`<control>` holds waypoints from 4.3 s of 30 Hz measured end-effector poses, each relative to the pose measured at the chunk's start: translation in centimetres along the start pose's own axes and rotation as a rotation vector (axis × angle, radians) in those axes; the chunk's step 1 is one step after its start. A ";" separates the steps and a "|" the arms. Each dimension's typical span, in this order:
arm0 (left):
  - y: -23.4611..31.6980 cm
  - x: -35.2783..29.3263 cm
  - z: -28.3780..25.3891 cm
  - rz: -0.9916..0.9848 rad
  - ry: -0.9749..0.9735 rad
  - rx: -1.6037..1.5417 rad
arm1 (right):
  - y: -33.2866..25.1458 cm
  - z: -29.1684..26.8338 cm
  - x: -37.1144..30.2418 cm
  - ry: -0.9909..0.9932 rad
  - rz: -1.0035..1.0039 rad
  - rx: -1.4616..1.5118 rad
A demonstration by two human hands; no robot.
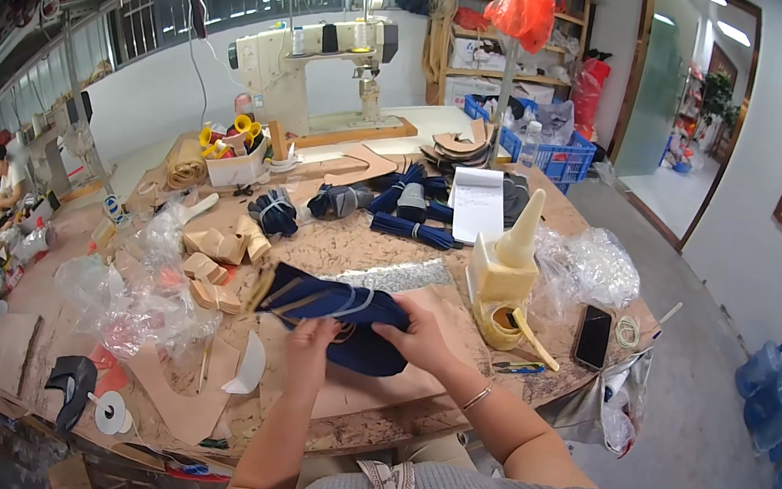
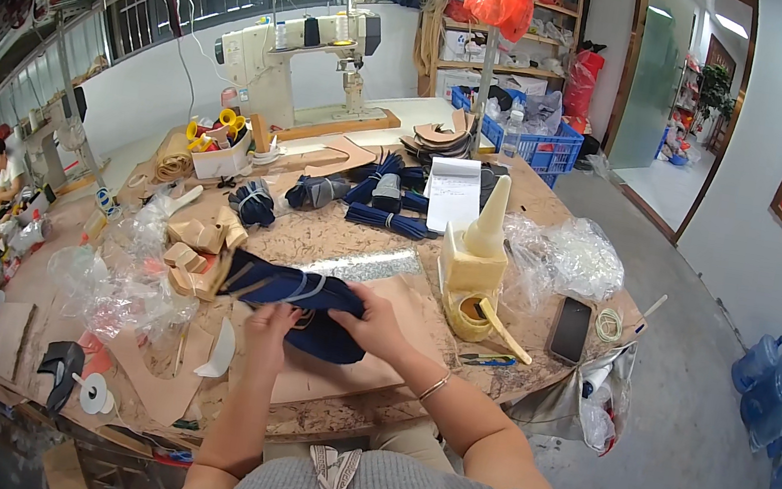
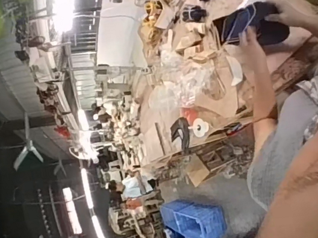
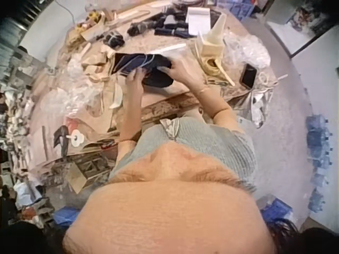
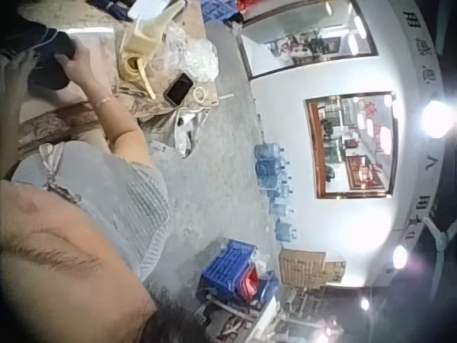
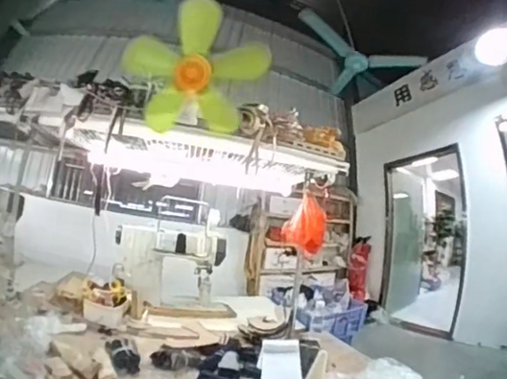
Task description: The person assembles shoe components by applying adhesive to black and white curved pieces and pressing them onto a tan leather base. They handle multiple shoe parts, including blue and tan pieces, and use a small brush to apply glue. The person stacks the assembled parts on the table.
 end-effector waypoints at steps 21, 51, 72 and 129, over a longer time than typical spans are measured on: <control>-6.8 0.8 8.4 0.402 -0.527 0.928 | 5.1 -2.3 10.2 0.405 0.468 0.756; -3.7 -2.7 10.2 0.572 -0.770 1.018 | 10.9 -20.0 37.1 0.453 0.201 -1.267; -3.1 -2.0 10.5 0.624 -0.677 0.999 | 16.5 -26.7 27.5 1.669 0.729 -0.526; -3.8 -1.8 10.4 0.625 -0.617 0.872 | -4.8 -27.2 32.3 1.562 -0.384 -0.303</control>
Point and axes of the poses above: each hand's wrist, its own x-axis towards the middle knuckle, its own z-axis out of the palm, y = z × x, the point moved 8 cm from there along x, towards the middle knuckle, and after that the axes turned 10 degrees about y, right-handed, at the moved point
